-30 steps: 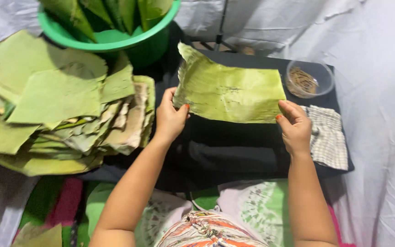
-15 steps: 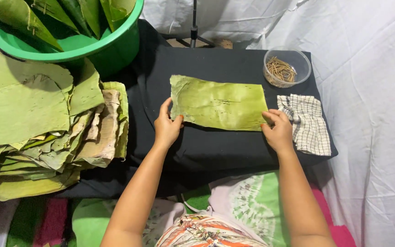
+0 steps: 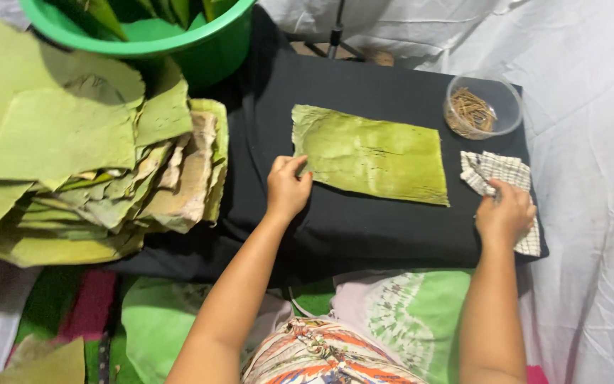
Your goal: The person is cleaning banana leaves with a cloth and then folding them into cone shapes, securing them with small wooden sticks.
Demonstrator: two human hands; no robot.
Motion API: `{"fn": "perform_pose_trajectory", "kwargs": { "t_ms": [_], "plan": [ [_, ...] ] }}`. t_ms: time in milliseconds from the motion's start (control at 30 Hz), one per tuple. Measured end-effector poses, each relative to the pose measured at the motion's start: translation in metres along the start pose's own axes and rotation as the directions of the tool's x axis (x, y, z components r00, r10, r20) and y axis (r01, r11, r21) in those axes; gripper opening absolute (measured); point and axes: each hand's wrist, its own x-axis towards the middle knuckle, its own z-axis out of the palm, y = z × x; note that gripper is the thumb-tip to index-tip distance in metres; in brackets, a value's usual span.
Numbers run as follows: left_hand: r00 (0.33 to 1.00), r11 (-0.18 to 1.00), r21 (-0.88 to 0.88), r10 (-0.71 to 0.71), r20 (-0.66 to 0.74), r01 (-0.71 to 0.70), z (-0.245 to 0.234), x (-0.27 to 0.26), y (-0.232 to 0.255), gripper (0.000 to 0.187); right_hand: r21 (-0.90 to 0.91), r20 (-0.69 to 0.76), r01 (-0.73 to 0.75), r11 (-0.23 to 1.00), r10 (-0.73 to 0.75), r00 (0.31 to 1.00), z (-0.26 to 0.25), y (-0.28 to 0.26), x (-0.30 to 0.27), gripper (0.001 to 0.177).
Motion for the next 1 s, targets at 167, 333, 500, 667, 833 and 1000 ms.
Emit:
{"fn": "perform_pose_trajectory", "kwargs": {
  "t_ms": [167, 333, 500, 667, 833, 1000],
  "plan": [
    [0.999, 0.999, 0.042, -0.003, 0.042, 0.002, -0.001, -0.003, 0.001, 0.026, 0.123, -0.040, 0.147, 0.981, -0.143, 0.989, 0.005, 0.032, 0.018, 0.027],
    [0.998, 0.999, 0.031, 0.020, 0.052, -0.022, 0.001, -0.001, 0.001, 0.022, 0.240, -0.223, 0.155, 0.958, -0.101, 0.970, -0.032, 0.000, 0.025, 0.031],
    [0.994, 0.998, 0.037, -0.055, 0.098, 0.052, -0.008, 0.003, 0.017, 0.028, 0.459, -0.236, 0.417, 0.785, -0.345, 0.908, -0.078, -0.112, 0.017, 0.032],
    [0.991, 0.998, 0.042, -0.045, 0.123, 0.040, -0.006, 0.002, 0.016, 0.028, 0.439, 0.045, 0.476, 0.762, -0.547, 0.836, -0.035, -0.186, -0.003, 0.030],
    [0.989, 0.996, 0.074, -0.063, 0.135, 0.054, -0.009, 0.005, 0.019, 0.029, 0.467, 0.296, 0.366, 0.805, -0.532, 0.793, 0.002, -0.202, -0.025, 0.035],
    [0.965, 0.992, 0.005, -0.126, 0.229, 0.128, -0.001, 0.022, 0.006, 0.044, 0.216, 0.522, 0.434, 0.875, -0.479, 0.706, 0.019, -0.209, -0.031, 0.049]
  ]
}}
